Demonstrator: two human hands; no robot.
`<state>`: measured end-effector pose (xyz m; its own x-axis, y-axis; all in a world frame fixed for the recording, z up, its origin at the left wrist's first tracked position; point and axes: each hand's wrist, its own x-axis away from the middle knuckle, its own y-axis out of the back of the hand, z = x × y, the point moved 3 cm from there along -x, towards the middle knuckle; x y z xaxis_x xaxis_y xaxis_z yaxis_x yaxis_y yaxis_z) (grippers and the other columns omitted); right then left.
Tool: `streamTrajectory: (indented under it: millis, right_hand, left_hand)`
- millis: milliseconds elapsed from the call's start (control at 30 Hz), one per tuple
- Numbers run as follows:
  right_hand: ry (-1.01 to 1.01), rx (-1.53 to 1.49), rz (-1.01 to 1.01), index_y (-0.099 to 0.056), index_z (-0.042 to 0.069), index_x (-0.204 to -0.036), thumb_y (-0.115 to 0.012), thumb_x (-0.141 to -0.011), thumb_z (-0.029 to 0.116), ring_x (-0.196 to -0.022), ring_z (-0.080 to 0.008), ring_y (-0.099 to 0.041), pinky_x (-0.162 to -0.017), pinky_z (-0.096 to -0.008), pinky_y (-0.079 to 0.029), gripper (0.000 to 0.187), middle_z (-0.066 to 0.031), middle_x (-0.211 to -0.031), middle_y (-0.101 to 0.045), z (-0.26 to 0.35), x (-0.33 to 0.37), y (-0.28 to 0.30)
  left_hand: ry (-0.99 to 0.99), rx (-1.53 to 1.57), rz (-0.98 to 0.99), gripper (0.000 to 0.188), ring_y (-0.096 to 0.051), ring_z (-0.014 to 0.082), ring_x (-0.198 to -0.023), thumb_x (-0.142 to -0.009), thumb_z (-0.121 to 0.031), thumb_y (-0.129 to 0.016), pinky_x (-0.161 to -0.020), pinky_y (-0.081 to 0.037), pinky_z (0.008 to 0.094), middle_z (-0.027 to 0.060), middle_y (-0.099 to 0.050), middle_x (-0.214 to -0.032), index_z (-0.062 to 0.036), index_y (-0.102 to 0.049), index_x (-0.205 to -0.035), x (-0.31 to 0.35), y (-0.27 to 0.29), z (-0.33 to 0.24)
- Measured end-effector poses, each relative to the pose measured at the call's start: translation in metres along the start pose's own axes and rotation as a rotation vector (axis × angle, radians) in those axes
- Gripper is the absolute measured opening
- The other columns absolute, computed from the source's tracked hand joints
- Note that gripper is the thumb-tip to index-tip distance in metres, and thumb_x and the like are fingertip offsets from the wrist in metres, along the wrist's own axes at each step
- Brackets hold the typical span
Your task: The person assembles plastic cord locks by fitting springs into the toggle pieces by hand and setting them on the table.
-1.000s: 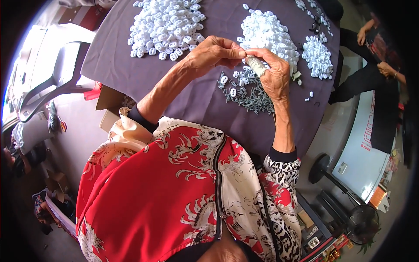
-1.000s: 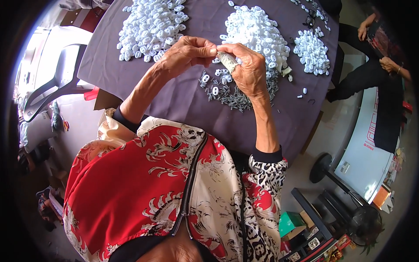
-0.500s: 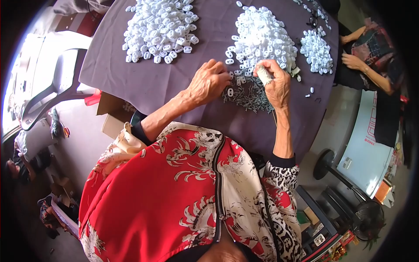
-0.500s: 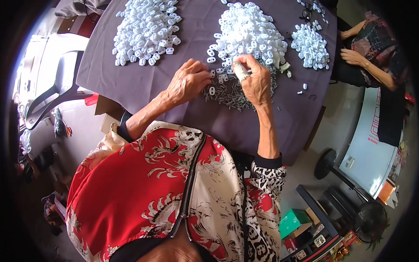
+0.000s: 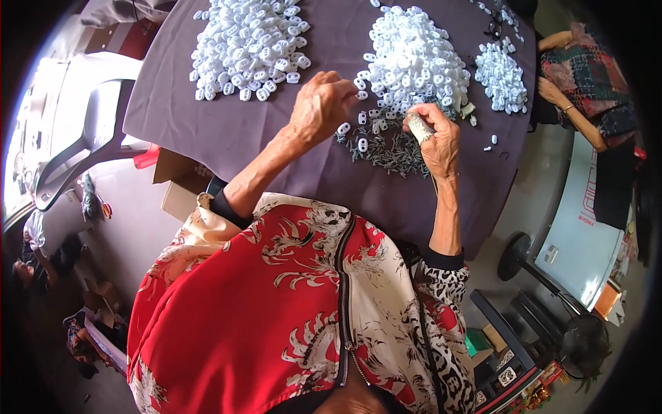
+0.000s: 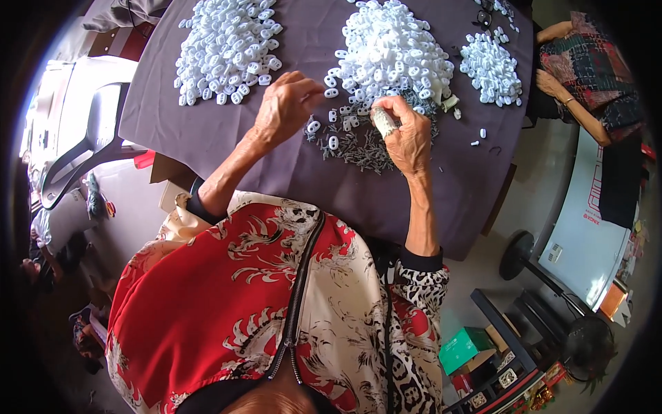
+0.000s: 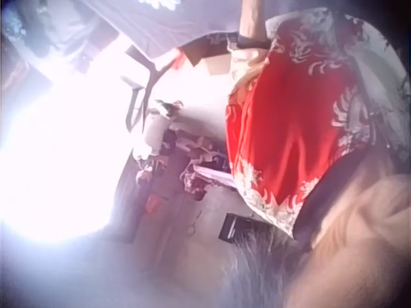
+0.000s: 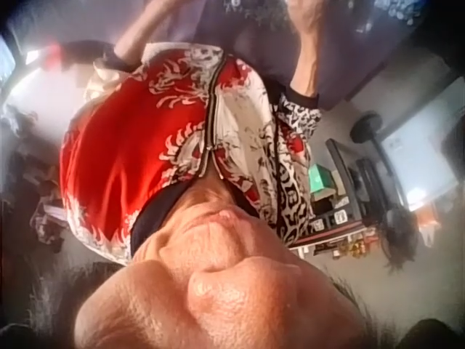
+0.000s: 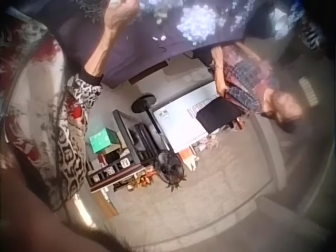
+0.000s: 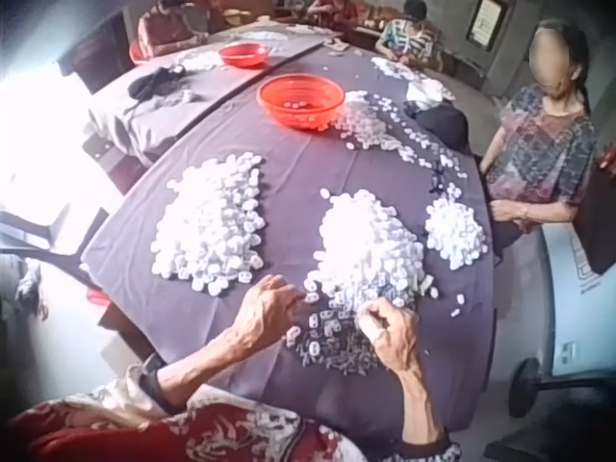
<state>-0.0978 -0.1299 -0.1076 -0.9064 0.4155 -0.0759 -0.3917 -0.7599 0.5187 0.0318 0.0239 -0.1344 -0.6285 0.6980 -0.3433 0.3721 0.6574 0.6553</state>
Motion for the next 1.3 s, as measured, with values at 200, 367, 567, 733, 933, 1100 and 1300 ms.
streamTrajectory:
  millis: [200, 367, 567, 733, 933, 1100, 1300]
  right_hand:
    - [-0.028, 0.022, 0.025, -0.057, 0.002, -0.085, -0.054, -0.081, 0.003, -0.067, -0.0079, -0.058, -0.061, -0.0215, -0.046, 0.005, -0.0021, -0.071, -0.061, -0.005, 0.002, -0.006]
    - [0.022, 0.100, 0.036, -0.057, 0.003, -0.085, -0.054, -0.079, 0.000, -0.065, -0.0076, -0.058, -0.060, -0.0213, -0.045, 0.007, -0.0017, -0.070, -0.061, 0.005, 0.007, -0.004]
    - [0.011, 0.103, 0.009, -0.057, 0.003, -0.084, -0.055, -0.080, 0.001, -0.062, -0.0073, -0.056, -0.058, -0.0212, -0.043, 0.006, -0.0008, -0.069, -0.060, 0.001, 0.016, 0.000]
    - [-0.026, 0.059, 0.002, -0.057, 0.002, -0.087, -0.054, -0.081, 0.000, -0.065, -0.0089, -0.059, -0.060, -0.0217, -0.045, 0.008, -0.0030, -0.071, -0.061, 0.003, 0.017, 0.002]
    - [-0.013, -0.104, -0.042, -0.057, -0.001, -0.087, -0.053, -0.082, 0.002, -0.073, -0.0110, -0.058, -0.068, -0.0232, -0.046, 0.007, -0.0057, -0.082, -0.061, 0.031, 0.005, 0.015]
    - [0.187, -0.219, -0.125, -0.056, -0.001, -0.088, -0.049, -0.079, -0.001, -0.079, -0.0140, -0.058, -0.074, -0.0261, -0.047, 0.011, -0.0100, -0.088, -0.061, 0.077, -0.010, 0.023]
    - [0.263, -0.146, -0.136, -0.054, -0.003, -0.089, -0.045, -0.072, 0.009, -0.086, -0.0155, -0.056, -0.079, -0.0271, -0.043, 0.023, -0.0140, -0.092, -0.060, 0.103, -0.010, 0.030]
  left_hand:
    - [-0.006, 0.001, 0.073, 0.009, -0.054, 0.0253, -0.074, -0.071, -0.011, -0.064, -0.067, -0.044, 0.0359, 0.0081, -0.056, -0.072, -0.0045, -0.064, -0.078, 0.012, -0.005, -0.010]
    - [-0.036, -0.112, 0.107, 0.011, -0.051, 0.0246, -0.077, -0.070, -0.013, -0.064, -0.070, -0.042, 0.0362, 0.0077, -0.054, -0.077, -0.0069, -0.065, -0.079, 0.007, -0.034, -0.014]
    - [-0.067, -0.151, 0.110, 0.009, -0.051, 0.0249, -0.077, -0.069, -0.012, -0.062, -0.067, -0.040, 0.0367, 0.0069, -0.053, -0.076, -0.0067, -0.061, -0.076, 0.006, -0.045, -0.016]
    - [-0.051, -0.005, 0.054, 0.006, -0.053, 0.0274, -0.072, -0.071, -0.009, -0.061, -0.066, -0.042, 0.0383, 0.0089, -0.056, -0.073, -0.0052, -0.058, -0.073, 0.005, -0.039, -0.015]
    - [0.464, 0.984, 0.184, 0.012, -0.054, 0.0066, -0.066, -0.080, -0.009, -0.060, -0.063, -0.045, 0.0214, 0.0004, -0.059, -0.072, -0.0003, -0.060, -0.087, -0.016, -0.007, -0.023]
    - [0.416, 1.193, 0.206, 0.011, -0.055, 0.0086, -0.067, -0.079, -0.006, -0.060, -0.065, -0.045, 0.0226, 0.0026, -0.060, -0.076, 0.0001, -0.060, -0.088, -0.031, 0.017, -0.056]
    - [0.429, 1.249, 0.177, 0.014, -0.054, 0.0088, -0.069, -0.076, -0.004, -0.062, -0.068, -0.045, 0.0229, 0.0026, -0.060, -0.076, 0.0017, -0.060, -0.089, -0.039, 0.029, -0.070]
